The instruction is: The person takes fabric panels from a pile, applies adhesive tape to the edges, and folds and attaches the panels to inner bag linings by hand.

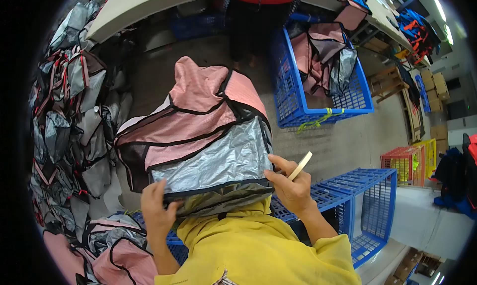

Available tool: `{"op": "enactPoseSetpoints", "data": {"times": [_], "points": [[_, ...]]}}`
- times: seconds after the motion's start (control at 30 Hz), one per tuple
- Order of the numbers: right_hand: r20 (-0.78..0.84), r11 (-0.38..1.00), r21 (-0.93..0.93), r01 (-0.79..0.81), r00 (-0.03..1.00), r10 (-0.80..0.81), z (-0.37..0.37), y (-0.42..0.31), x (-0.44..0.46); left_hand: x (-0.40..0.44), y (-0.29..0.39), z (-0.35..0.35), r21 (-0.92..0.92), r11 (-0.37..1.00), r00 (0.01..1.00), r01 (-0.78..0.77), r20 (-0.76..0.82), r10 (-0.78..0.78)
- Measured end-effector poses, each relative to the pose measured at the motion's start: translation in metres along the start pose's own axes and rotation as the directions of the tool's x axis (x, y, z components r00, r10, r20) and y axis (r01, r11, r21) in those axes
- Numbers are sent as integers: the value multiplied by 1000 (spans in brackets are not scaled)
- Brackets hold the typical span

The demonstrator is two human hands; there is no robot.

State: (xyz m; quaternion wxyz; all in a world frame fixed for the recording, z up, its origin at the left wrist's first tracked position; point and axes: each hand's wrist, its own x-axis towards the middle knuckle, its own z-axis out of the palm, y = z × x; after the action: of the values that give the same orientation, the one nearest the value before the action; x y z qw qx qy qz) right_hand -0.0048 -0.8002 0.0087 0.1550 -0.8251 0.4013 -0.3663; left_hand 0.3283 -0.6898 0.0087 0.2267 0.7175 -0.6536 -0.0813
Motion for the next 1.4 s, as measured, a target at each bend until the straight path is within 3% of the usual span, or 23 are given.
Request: {"op": "enactPoseSetpoints", "data": {"times": [0.07, 0.13, 0.17, 0.23, 0.3, 0.47, 0.53, 0.57, 0.63, 0.7, 0.77, 0.87, 0.9, 0.97, 1.0, 1.03, 1.07, 1.1, 1.23, 1.27, 1.3, 1.37, 1.4], "points": [[4, 1000, -20, 16, 1000, -16, -3, 0, -3, 0, 2, 17, 32, 999, 999, -38, -10, 38], [-48, 999, -41, -21, 999, 19, -2, 3, -4, -7, -9, 46, 88, 980, 976, -179, 144, 165], [-20, 1000, -9, 4, 1000, -4, -6, 5, -5, -10, -9, 48, 105, 985, 983, -135, 136, 120], [62, 998, -32, -46, 997, 48, -14, 14, -7, -12, -4, 46, 28, 971, 967, -238, 102, 234], [265, 926, -63, -372, 888, 375, -39, 4, 16, -11, 10, 36, 27, 957, 946, -288, 161, 281], [248, 864, 303, -403, 908, 336, -56, 49, 70, -12, 39, 36, -90, 943, 934, -321, 138, 330], [337, 847, -55, -528, 789, 514, -37, 50, 104, -14, 55, 39, -102, 936, 925, -336, 152, 349], [349, 857, -24, -515, 799, 490, -17, 64, 113, -16, 62, 42, -99, 932, 918, -349, 167, 361], [341, 814, -551, -184, 841, 421, 33, 96, 118, -21, 72, 53, -69, 929, 921, -363, 127, 369], [380, 839, -520, -163, 835, 398, 68, 106, 107, -21, 74, 55, -64, 922, 919, -382, 80, 386], [410, 896, -377, -235, 825, 389, 80, 92, 101, -24, 71, 52, -96, 934, 922, -344, 156, 355], [316, 913, -377, -157, 905, 286, 80, 82, 91, -16, 27, 26, -471, 861, 975, -191, 8, 221], [302, 927, -333, -174, 912, 279, 78, 77, 92, -8, 5, 18, -398, 909, 970, -125, -240, 28], [272, 938, -306, -163, 929, 250, 77, 75, 91, 7, -59, 6, -247, 962, 867, 117, -448, -221], [234, 950, -289, -114, 954, 185, 79, 65, 93, 16, -79, 5, -422, 849, 733, 319, -457, -503], [248, 943, -315, -103, 950, 187, 79, 68, 91, 25, -109, 8, -339, 867, 631, 366, -594, -499], [224, 942, -311, -123, 954, 198, 78, 57, 93, 23, -152, 22, -184, 898, 639, 399, -647, -416], [244, 933, -330, -146, 941, 233, 75, 59, 92, 29, -168, 24, -168, 895, 649, 413, -635, -419], [175, 927, -220, -303, 923, 343, 69, 62, 83, 52, -188, 41, -479, 831, 743, 283, -438, -506], [166, 921, -236, -311, 921, 353, 66, 63, 80, 55, -188, 51, -347, 895, 698, 282, -566, -439], [154, 910, -232, -343, 911, 383, 65, 63, 79, 52, -190, 55, -355, 894, 703, 275, -561, -438], [137, 899, -225, -375, 901, 411, 65, 68, 74, 38, -195, 54, -401, 807, 642, 432, -492, -588], [124, 889, -197, -413, 889, 440, 61, 75, 69, 37, -182, 45, -392, 837, 605, 383, -578, -547]]}}
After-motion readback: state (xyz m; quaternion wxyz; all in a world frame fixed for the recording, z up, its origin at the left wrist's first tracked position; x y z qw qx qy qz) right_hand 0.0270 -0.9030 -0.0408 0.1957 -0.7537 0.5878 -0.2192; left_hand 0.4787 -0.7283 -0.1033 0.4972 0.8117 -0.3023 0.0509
